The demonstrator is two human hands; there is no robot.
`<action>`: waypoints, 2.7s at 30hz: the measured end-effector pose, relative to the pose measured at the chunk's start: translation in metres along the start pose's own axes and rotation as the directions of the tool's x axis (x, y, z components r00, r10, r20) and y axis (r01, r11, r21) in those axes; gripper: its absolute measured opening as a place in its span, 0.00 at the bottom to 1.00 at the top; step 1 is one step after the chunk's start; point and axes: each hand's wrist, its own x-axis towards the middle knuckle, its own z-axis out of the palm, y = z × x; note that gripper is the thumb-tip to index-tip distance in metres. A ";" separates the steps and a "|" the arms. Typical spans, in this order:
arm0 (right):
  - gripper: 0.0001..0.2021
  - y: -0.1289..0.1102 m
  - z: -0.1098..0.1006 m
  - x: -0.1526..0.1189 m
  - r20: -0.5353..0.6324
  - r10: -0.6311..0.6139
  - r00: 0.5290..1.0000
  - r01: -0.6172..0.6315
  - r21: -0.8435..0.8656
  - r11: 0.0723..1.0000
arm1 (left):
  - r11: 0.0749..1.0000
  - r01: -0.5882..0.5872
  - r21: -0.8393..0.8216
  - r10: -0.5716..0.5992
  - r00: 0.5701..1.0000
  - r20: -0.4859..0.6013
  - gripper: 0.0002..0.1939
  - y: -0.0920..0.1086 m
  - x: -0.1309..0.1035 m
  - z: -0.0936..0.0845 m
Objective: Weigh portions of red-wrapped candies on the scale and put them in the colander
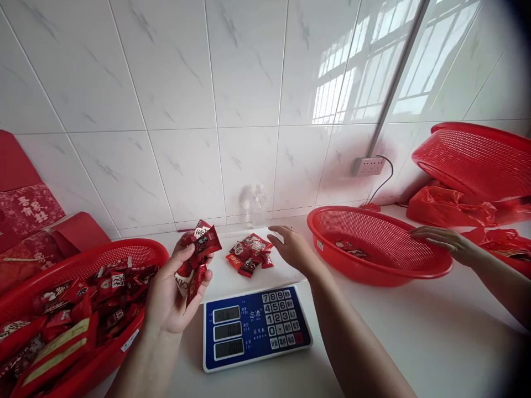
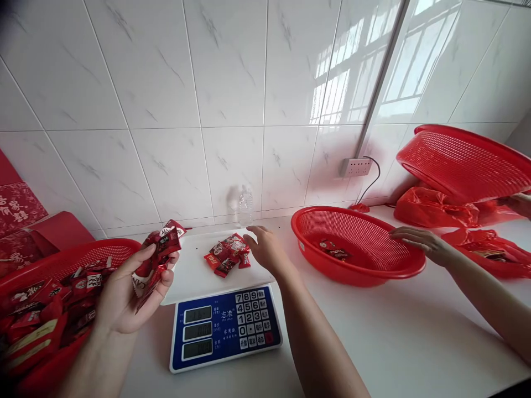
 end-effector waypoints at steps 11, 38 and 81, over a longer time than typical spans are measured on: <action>0.20 -0.003 -0.002 -0.003 0.111 0.016 0.994 -0.010 -0.057 0.998 | 1.000 -0.005 0.013 0.005 1.000 0.010 0.11 -0.001 0.001 0.000; 0.15 -0.015 -0.017 -0.012 0.047 0.044 0.998 -0.038 -0.117 0.992 | 1.000 0.002 0.012 -0.002 1.000 -0.028 0.09 0.001 0.001 0.000; 0.08 0.001 0.026 0.004 0.036 0.015 0.999 -0.013 -0.054 0.998 | 0.999 0.007 0.036 -0.007 1.000 -0.014 0.10 -0.003 0.004 -0.002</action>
